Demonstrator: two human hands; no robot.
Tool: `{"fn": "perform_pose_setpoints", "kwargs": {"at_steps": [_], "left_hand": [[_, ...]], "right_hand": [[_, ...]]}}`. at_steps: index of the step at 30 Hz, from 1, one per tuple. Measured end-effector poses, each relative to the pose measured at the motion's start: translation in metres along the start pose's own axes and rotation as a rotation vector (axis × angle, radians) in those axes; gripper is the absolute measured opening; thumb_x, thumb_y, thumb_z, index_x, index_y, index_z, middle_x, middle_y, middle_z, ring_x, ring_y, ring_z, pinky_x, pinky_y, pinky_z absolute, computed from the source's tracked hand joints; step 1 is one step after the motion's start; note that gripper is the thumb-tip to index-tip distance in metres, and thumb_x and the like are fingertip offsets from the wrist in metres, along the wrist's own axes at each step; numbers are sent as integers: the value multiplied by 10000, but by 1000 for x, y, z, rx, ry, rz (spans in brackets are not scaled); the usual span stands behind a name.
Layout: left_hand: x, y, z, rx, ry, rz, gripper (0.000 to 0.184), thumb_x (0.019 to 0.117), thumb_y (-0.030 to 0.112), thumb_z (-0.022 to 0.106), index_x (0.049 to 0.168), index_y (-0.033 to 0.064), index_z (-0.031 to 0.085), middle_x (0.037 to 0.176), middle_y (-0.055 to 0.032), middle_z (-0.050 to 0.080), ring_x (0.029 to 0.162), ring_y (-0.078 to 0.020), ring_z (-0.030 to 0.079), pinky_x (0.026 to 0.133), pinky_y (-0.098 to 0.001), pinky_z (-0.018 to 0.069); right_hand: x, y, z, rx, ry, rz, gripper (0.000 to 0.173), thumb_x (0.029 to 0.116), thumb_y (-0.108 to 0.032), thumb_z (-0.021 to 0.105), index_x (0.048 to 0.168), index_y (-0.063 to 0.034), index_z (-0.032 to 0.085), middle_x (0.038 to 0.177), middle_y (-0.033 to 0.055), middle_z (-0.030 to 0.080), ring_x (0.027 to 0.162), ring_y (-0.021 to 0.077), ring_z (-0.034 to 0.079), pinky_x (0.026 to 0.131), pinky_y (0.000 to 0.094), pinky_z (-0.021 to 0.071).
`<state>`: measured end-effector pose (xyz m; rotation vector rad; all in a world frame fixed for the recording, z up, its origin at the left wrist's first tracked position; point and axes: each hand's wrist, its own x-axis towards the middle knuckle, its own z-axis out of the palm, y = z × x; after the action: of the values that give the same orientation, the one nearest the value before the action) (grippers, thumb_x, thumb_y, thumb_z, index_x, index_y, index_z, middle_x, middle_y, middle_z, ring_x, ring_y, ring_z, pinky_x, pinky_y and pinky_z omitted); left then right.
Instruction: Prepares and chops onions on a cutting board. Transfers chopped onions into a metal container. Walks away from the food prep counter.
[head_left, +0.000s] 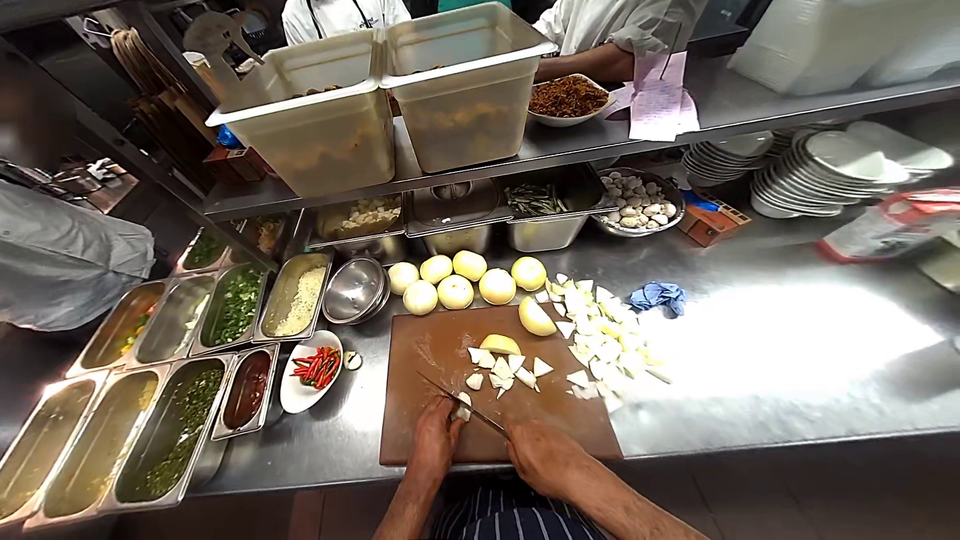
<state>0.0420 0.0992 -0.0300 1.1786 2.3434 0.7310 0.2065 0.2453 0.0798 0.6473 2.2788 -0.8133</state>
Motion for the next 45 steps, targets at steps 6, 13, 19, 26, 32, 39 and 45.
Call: {"fn": "perform_pose_setpoints", "kwargs": {"at_steps": [6,13,19,26,32,39,45], "left_hand": [[-10,-4,7,-2,12,-3,242,898,211,720,1085,57,724,1318,-95,674,1209,-198,652,1051,-363,533],[-14,-2,15,50,113,-29,285,912,285,738,1071,49,736,1069,-100,732,1004,-213,713,948,-377,580],[-15,-6,19,85,129,28,221,937,236,701,1052,55,753,1065,-99,746,1049,-235,713,982,-397,565],[-8,9,21,9,57,-42,200,935,195,695,1054,38,729,1036,-105,726,967,-209,712,929,-375,584],[67,58,-6,15,42,63,295,988,189,545,1205,82,716,1208,-96,703,1159,-229,658,1042,-404,526],[166,78,2,108,-423,178,511,961,184,637,1466,208,562,1435,-97,608,1359,-292,546,1157,-525,422],[139,25,-65,-851,-502,-263,599,967,70,643,1517,67,405,1328,-171,632,1126,-275,669,959,-458,568]], "right_hand": [[48,30,47,115,179,-108,394,1087,-379,383,1329,-102,523,983,190,697,963,393,709,824,577,563],[1,11,20,76,94,-42,387,1081,-363,395,1322,-95,535,1023,193,698,1009,391,699,843,576,553],[8,-4,19,14,18,-7,374,1078,-312,404,1346,-74,508,1077,214,691,1052,412,691,857,588,555],[43,38,63,255,285,-116,406,1078,-419,392,1259,-104,572,925,160,691,902,352,708,792,551,561],[-9,97,57,736,570,62,414,1052,-442,482,1246,-92,589,762,95,626,617,249,636,600,467,567],[-68,140,66,1026,264,-8,282,1028,-371,564,1134,-110,577,647,33,528,473,183,516,445,377,482],[-48,131,81,425,17,-242,360,1045,-396,534,1102,-53,628,883,175,657,813,343,656,754,589,516]]}}
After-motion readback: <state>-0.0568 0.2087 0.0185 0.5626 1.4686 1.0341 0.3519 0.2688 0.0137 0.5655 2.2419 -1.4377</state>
